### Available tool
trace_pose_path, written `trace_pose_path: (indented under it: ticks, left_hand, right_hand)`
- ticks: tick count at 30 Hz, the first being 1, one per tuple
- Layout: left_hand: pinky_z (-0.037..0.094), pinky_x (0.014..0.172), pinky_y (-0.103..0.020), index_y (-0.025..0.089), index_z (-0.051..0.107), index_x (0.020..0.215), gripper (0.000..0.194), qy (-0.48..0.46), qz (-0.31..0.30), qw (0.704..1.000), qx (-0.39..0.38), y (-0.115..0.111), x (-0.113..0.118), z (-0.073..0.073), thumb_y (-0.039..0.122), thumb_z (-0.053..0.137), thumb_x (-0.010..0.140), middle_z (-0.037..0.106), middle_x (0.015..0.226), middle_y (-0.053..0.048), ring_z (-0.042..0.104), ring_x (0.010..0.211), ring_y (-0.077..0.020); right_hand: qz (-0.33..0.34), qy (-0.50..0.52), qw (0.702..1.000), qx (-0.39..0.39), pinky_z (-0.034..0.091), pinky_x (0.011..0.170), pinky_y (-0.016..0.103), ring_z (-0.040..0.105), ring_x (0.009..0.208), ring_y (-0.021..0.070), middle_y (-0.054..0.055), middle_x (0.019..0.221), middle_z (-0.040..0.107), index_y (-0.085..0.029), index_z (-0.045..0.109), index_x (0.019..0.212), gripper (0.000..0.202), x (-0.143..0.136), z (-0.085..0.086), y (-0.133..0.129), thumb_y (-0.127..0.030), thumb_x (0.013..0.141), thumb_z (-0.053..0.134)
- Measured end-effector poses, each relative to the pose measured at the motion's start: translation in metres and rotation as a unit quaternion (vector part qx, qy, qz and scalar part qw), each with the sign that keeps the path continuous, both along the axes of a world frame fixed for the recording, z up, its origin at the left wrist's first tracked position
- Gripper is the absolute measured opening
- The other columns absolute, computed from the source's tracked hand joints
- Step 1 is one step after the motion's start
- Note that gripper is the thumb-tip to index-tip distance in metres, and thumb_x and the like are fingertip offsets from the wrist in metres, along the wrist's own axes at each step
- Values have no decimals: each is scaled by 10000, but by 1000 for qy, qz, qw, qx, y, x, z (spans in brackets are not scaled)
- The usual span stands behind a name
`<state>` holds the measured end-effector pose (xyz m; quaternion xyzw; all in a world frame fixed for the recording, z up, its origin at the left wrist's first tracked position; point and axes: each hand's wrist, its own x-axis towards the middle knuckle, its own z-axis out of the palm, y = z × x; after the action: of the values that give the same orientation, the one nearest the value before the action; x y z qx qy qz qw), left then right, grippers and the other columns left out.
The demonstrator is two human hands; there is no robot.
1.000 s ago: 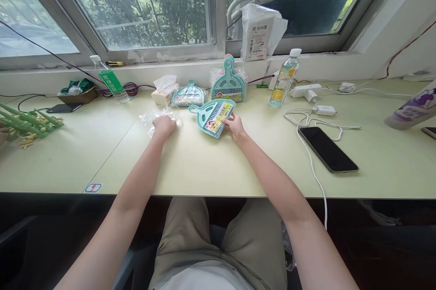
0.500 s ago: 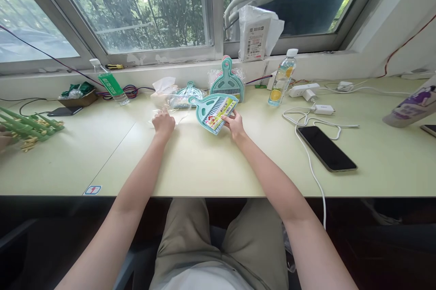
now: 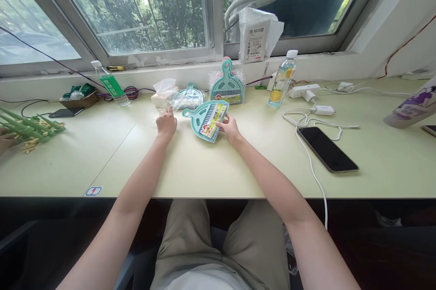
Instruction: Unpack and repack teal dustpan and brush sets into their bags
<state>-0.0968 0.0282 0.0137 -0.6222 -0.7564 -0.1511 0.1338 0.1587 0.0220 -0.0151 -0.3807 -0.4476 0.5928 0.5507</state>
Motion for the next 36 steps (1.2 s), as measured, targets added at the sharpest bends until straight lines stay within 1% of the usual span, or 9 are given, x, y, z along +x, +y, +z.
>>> trace_pose_path:
  ticks: [6,12,15,18,21,24,29,32,36]
  left_hand:
    - [462,835,-435,101,542,1258,431,-16,-12,1000,10,3,4,-3,108,332,882,567,1127,-227,581,1062,-368]
    - [479,814,-415,126,551,1320,484,1,-75,997,34,4,11,-5,129,302,904,583,1143,-193,587,1047,-334]
    - [472,867,-411,143,530,1363,488,7,-116,992,55,2,17,-4,177,317,925,583,1155,-185,566,1086,-322]
    - [438,961,-436,155,538,1364,478,5,-139,987,74,0,22,-3,216,347,930,588,1160,-176,544,1125,-323]
    - [296,1123,-492,185,535,1373,473,9,-170,980,106,-2,24,-3,271,395,929,571,1236,-156,483,1227,-328]
    - [122,1200,-520,227,480,1420,506,-12,-199,972,125,-2,24,-4,315,432,924,491,1390,-136,397,1339,-318]
    - [-41,1188,-581,207,278,1525,713,-41,-210,971,108,3,22,-12,370,541,882,296,1562,-161,232,1462,-327]
    - [-59,1162,-626,215,193,1545,836,-78,-211,968,110,3,24,-14,436,598,849,177,1606,-175,109,1500,-346]
    - [54,1169,-628,248,100,1554,979,-160,-174,956,173,-2,27,-7,532,652,796,61,1625,-171,17,1509,-352]
  right_hand:
    - [-76,30,997,1,608,882,425,722,881,210,15,899,735,-225,571,1020,379,1,-1,2,-109,691,719]
    - [-34,3,999,-7,613,859,445,723,862,210,18,897,735,-226,572,1043,398,-5,2,-4,-104,692,712]
    - [-1,-5,1000,-8,615,848,454,721,865,216,27,907,739,-221,574,1063,414,-10,4,-8,-108,689,711]
    - [-1,5,1000,1,615,848,453,718,871,215,31,922,739,-219,575,1072,425,-11,6,-10,-124,684,719]
    - [-16,26,999,13,612,856,452,716,855,207,25,921,735,-224,575,1053,415,-9,6,-9,-146,678,735]
    - [-30,54,998,20,608,872,440,715,846,194,15,922,733,-226,576,1028,390,-6,5,-6,-149,679,733]
    - [-42,93,994,26,604,895,413,712,871,183,4,936,733,-227,573,1018,385,-3,3,-1,-149,676,731]
    - [-40,94,994,28,603,895,409,711,884,186,2,947,732,-231,569,1029,406,-2,3,0,-164,667,740]
    - [-39,73,996,26,595,907,414,707,924,198,9,962,724,-238,557,1031,411,-2,4,-2,-199,669,746]
